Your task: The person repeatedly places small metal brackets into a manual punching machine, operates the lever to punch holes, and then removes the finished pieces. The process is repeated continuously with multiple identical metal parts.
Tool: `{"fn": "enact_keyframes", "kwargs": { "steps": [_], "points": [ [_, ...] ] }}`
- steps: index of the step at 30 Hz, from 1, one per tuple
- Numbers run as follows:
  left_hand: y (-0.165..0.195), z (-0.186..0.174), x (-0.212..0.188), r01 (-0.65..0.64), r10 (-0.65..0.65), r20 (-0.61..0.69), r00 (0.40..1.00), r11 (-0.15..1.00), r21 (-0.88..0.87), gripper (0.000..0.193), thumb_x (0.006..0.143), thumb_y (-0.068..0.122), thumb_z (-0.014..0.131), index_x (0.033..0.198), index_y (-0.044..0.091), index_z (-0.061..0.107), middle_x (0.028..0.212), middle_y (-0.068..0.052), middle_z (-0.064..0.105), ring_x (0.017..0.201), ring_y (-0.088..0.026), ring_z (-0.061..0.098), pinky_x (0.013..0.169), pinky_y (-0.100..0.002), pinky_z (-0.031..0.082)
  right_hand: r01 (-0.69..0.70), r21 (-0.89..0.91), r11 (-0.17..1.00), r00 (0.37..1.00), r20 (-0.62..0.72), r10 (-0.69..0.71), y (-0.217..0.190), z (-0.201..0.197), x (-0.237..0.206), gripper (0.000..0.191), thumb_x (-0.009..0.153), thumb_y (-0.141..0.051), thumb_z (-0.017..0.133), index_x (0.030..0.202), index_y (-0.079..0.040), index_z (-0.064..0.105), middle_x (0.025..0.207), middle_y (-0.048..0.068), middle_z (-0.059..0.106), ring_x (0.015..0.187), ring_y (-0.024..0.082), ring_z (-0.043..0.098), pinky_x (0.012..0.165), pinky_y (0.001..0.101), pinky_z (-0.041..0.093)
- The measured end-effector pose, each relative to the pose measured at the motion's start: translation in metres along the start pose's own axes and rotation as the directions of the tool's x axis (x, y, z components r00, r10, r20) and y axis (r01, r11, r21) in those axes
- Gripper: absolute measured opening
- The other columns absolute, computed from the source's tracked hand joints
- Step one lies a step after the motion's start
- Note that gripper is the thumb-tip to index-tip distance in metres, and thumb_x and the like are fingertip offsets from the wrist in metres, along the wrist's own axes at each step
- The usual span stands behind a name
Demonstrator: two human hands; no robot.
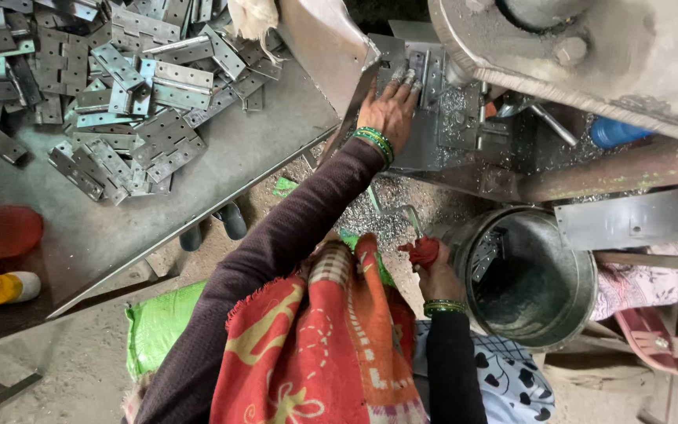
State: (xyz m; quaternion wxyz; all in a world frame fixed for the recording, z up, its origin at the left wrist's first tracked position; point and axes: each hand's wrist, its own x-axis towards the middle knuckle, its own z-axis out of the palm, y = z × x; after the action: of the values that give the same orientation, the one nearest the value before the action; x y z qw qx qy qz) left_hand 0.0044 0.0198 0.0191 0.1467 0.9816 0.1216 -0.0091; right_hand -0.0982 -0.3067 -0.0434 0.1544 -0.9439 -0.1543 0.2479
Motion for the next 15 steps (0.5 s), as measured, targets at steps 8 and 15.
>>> {"fn": "enact_keyframes", "kwargs": {
  "steps": [8,15],
  "points": [
    [-0.003,-0.008,0.007,0.011,-0.012,-0.024,1.0,0.999,-0.041,0.054,0.102,0.023,0.037,0.155,0.019,0.038,0.164,-0.004,0.035,0.152,-0.024,0.029,0.123,-0.058,0.021,-0.072,-0.172,0.982,0.99,0.107,0.091,-0.018,-0.059,-0.01,0.077,0.088,-0.041,0.07,0.151,-0.026,0.028,0.107,0.026,0.073,0.097,0.048,0.07,0.081,0.0575,0.054],
    [0.028,0.008,-0.104,-0.116,0.132,-0.199,0.971,0.989,0.09,0.074,0.097,0.064,0.044,0.143,0.007,0.047,0.156,-0.016,0.041,0.15,-0.028,0.031,0.118,-0.067,0.001,-0.023,-0.328,0.944,0.998,0.044,0.04,-0.06,-0.104,-0.021,0.077,0.087,-0.049,0.07,0.149,-0.026,0.032,0.115,0.022,0.072,0.1,0.044,0.071,0.083,0.0555,0.056]
  ]
}}
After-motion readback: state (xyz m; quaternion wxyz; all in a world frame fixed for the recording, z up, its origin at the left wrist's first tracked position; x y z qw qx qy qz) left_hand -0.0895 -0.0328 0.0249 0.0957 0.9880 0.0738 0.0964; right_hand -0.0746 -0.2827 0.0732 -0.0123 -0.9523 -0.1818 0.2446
